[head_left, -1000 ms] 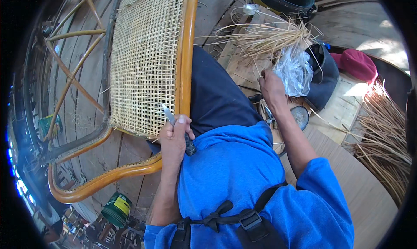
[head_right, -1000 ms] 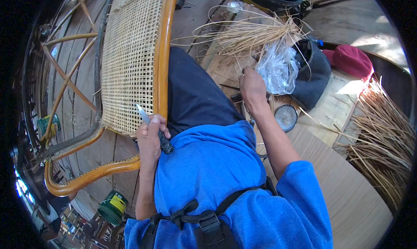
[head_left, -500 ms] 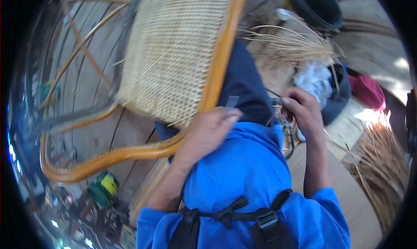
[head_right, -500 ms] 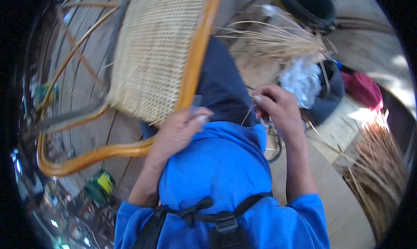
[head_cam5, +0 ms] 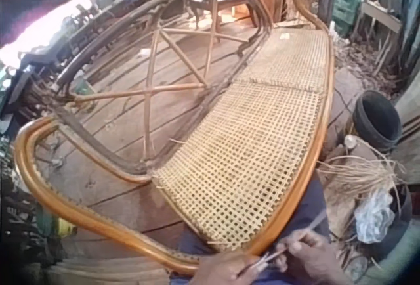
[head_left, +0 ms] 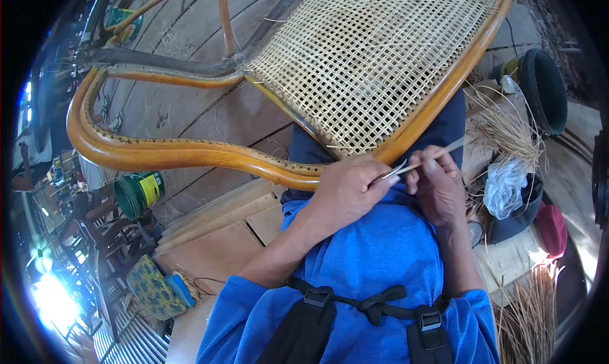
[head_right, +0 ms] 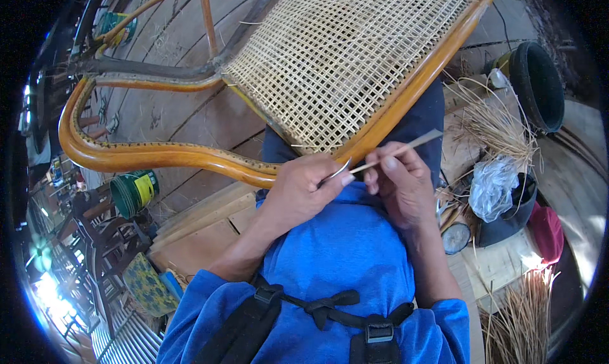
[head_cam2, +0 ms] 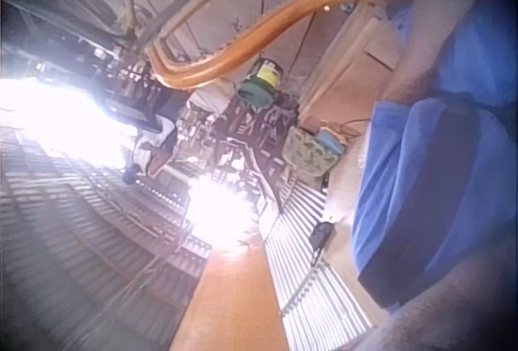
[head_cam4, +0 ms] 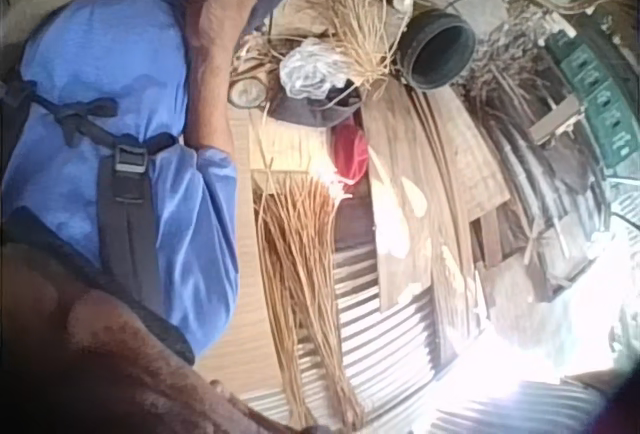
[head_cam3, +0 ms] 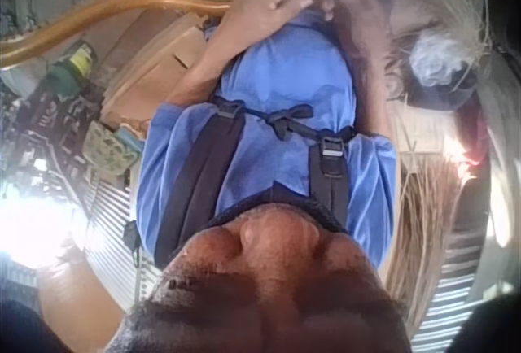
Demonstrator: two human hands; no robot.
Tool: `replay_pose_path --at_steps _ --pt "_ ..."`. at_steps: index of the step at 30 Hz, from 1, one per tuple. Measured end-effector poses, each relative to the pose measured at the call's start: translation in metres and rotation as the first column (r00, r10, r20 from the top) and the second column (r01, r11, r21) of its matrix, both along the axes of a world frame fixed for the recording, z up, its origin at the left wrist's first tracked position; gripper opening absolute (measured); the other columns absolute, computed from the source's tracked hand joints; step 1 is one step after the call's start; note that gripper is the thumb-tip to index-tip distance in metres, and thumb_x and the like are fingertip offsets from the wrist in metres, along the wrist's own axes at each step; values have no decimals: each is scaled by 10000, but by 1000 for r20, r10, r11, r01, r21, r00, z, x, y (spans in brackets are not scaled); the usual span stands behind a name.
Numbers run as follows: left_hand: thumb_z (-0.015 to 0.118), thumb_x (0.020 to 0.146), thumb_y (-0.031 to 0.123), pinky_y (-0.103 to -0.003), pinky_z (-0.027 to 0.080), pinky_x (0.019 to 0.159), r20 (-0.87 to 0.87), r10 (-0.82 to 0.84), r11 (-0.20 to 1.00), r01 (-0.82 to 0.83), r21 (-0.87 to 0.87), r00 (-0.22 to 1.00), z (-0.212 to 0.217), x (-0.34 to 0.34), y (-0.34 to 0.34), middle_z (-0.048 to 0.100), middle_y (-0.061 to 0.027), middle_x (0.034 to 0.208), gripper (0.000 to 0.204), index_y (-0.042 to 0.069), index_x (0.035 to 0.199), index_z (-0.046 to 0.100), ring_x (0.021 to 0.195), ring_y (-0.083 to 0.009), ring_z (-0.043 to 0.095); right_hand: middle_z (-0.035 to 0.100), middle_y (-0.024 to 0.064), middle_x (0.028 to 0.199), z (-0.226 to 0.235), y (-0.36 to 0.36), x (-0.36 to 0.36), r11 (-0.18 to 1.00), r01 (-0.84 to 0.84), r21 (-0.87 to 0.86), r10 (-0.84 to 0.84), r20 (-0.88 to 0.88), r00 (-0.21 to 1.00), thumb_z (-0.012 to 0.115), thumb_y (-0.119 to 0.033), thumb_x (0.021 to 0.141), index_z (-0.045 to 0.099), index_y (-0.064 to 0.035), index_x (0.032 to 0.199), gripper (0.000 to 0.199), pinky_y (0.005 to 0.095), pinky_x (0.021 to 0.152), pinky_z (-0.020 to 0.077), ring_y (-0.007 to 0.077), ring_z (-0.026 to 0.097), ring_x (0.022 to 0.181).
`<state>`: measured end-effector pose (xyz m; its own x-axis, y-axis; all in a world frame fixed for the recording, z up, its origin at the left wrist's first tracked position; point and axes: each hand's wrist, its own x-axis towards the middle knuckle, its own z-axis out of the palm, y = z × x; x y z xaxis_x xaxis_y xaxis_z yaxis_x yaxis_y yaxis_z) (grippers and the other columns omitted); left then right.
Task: Repairing and weaving the rattan mesh on a wooden chair frame.
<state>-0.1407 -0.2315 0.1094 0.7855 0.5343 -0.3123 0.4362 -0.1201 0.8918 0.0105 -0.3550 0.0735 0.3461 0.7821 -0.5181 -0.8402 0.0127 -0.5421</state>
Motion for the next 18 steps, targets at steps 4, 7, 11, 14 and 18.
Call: replay_pose_path --at_steps 4,7,11,14,18 --pt "617 906 221 -349 401 522 -173 81 995 -69 75 982 -7 -8 -7 543 -124 646 234 2 826 634 570 -136 501 649 54 743 -15 14 -6 944 -24 -329 152 371 916 610 -103 922 617 0 1018 141 224 573 485 109 619 647" --pt "601 912 243 -328 437 564 -247 171 985 -171 23 954 -13 -1 -9 569 -77 640 227 25 952 652 594 -115 505 645 53 786 -18 12 2 956 45 -291 34 258 965 587 -98 931 613 -5 1010 124 220 553 488 116 627 643" --pt "591 905 209 -322 445 554 -318 102 995 -94 41 943 -15 13 -5 583 -91 632 209 13 960 639 571 -138 549 646 44 786 -7 -1 40 970 76 -233 40 457 889 576 -87 931 604 -37 956 62 222 558 505 111 633 640" --pt "586 909 198 -317 445 541 -279 23 997 -42 -64 960 -12 25 -8 582 -82 611 191 16 925 640 543 -142 558 651 41 786 8 -13 70 969 2 -247 126 501 856 572 -76 931 619 -28 916 69 210 571 499 98 636 656" --pt "571 928 158 -235 422 527 -240 7 978 -57 -203 971 -15 45 -12 607 -17 665 171 -3 939 627 564 -67 526 638 14 764 21 -22 102 970 -6 -244 129 493 861 576 -78 926 628 -31 900 75 198 577 482 69 614 653"
